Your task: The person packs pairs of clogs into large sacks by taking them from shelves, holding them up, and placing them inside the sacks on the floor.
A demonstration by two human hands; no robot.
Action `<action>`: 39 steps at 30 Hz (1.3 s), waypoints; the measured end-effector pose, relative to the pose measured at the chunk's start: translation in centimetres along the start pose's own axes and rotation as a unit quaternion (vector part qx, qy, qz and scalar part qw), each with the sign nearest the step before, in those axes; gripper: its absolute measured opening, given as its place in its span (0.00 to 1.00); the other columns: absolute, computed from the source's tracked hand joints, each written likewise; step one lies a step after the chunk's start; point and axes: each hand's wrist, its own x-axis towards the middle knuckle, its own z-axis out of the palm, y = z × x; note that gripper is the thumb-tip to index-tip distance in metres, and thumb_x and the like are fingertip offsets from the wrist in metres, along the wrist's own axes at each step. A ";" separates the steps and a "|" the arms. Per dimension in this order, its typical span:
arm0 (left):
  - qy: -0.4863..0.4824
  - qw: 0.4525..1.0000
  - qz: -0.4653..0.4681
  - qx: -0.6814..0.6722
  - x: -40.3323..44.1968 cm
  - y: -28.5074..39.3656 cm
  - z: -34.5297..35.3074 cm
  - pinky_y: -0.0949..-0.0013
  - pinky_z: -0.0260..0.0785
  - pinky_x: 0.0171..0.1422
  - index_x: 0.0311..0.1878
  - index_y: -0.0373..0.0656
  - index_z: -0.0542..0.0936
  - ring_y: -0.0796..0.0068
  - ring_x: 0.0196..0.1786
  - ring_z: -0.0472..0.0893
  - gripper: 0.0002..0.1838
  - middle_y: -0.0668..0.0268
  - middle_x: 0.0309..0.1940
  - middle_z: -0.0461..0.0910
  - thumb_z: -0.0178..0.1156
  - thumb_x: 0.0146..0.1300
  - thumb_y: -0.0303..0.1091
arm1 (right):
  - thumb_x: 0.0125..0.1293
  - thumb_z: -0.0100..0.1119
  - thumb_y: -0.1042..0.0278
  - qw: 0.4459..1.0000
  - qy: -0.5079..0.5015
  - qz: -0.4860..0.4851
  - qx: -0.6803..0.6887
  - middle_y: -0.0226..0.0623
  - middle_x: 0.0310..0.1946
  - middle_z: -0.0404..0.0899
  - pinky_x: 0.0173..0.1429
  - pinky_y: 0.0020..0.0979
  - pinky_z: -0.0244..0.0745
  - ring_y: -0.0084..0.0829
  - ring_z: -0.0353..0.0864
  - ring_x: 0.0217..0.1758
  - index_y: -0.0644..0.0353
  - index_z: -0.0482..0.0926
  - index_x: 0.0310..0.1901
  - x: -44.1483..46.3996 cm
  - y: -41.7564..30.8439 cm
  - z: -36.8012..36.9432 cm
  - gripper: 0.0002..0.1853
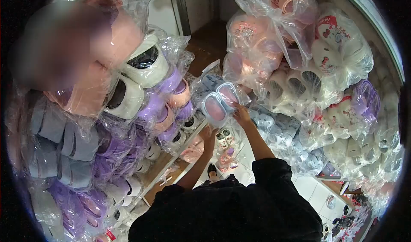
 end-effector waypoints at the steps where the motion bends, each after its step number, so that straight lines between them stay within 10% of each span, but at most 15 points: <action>1: -0.007 0.995 -0.083 -0.047 1.0 -0.2 -0.3 0.78 0.57 0.44 0.49 0.41 0.60 0.82 0.39 0.65 0.23 0.71 0.40 0.64 0.56 0.53 0.34 | 0.54 0.54 0.63 1.000 0.005 -0.003 0.023 0.29 0.31 0.73 0.36 0.29 0.67 0.25 0.71 0.33 0.56 0.73 0.40 -0.6 0.1 0.0 0.12; 4: -0.053 0.983 -0.129 -0.119 1.2 1.9 -0.1 0.81 0.56 0.37 0.46 0.41 0.63 0.86 0.34 0.63 0.20 0.73 0.38 0.65 0.57 0.52 0.33 | 0.55 0.53 0.60 1.000 -0.023 -0.008 0.007 0.28 0.38 0.70 0.42 0.29 0.64 0.25 0.67 0.37 0.54 0.69 0.45 -1.4 0.5 -1.2 0.17; 9: -0.164 0.970 -0.096 -0.150 0.2 4.8 0.6 0.70 0.53 0.60 0.57 0.40 0.54 0.73 0.56 0.61 0.28 0.64 0.54 0.59 0.53 0.53 0.25 | 0.57 0.50 0.61 1.000 0.001 -0.023 0.016 0.28 0.36 0.70 0.43 0.27 0.63 0.24 0.68 0.37 0.54 0.71 0.42 -3.9 1.7 -2.8 0.12; 24: -0.229 0.934 -0.260 -0.088 -3.1 4.3 -2.4 0.73 0.62 0.51 0.53 0.38 0.60 0.73 0.46 0.69 0.27 0.64 0.45 0.67 0.57 0.47 0.26 | 0.57 0.49 0.69 0.995 0.019 -0.057 0.078 0.35 0.43 0.71 0.54 0.37 0.61 0.31 0.68 0.47 0.58 0.69 0.36 -14.4 3.7 -4.9 0.06; 33: -0.435 0.895 -0.090 0.043 -5.1 -0.1 -5.8 0.71 0.65 0.50 0.52 0.41 0.61 0.73 0.47 0.70 0.25 0.65 0.44 0.68 0.56 0.48 0.24 | 0.51 0.53 0.72 0.988 0.065 -0.061 0.127 0.35 0.38 0.73 0.54 0.33 0.60 0.29 0.69 0.45 0.60 0.70 0.34 -20.7 8.5 -8.8 0.08; 35: -0.377 0.881 -0.278 -0.071 -6.6 -0.6 -5.1 0.71 0.65 0.50 0.52 0.41 0.61 0.73 0.47 0.71 0.25 0.65 0.44 0.68 0.56 0.49 0.24 | 0.51 0.52 0.73 0.984 0.080 -0.087 0.134 0.36 0.37 0.73 0.54 0.33 0.60 0.29 0.69 0.45 0.61 0.70 0.33 -23.5 8.0 -8.6 0.07; 39: -0.460 0.849 -0.257 -0.038 -10.3 2.7 -2.3 0.70 0.67 0.48 0.52 0.42 0.62 0.74 0.46 0.71 0.25 0.66 0.44 0.68 0.56 0.48 0.23 | 0.52 0.51 0.73 0.965 0.111 -0.143 0.188 0.38 0.36 0.74 0.53 0.34 0.61 0.30 0.71 0.44 0.63 0.70 0.35 -29.2 8.6 -10.5 0.08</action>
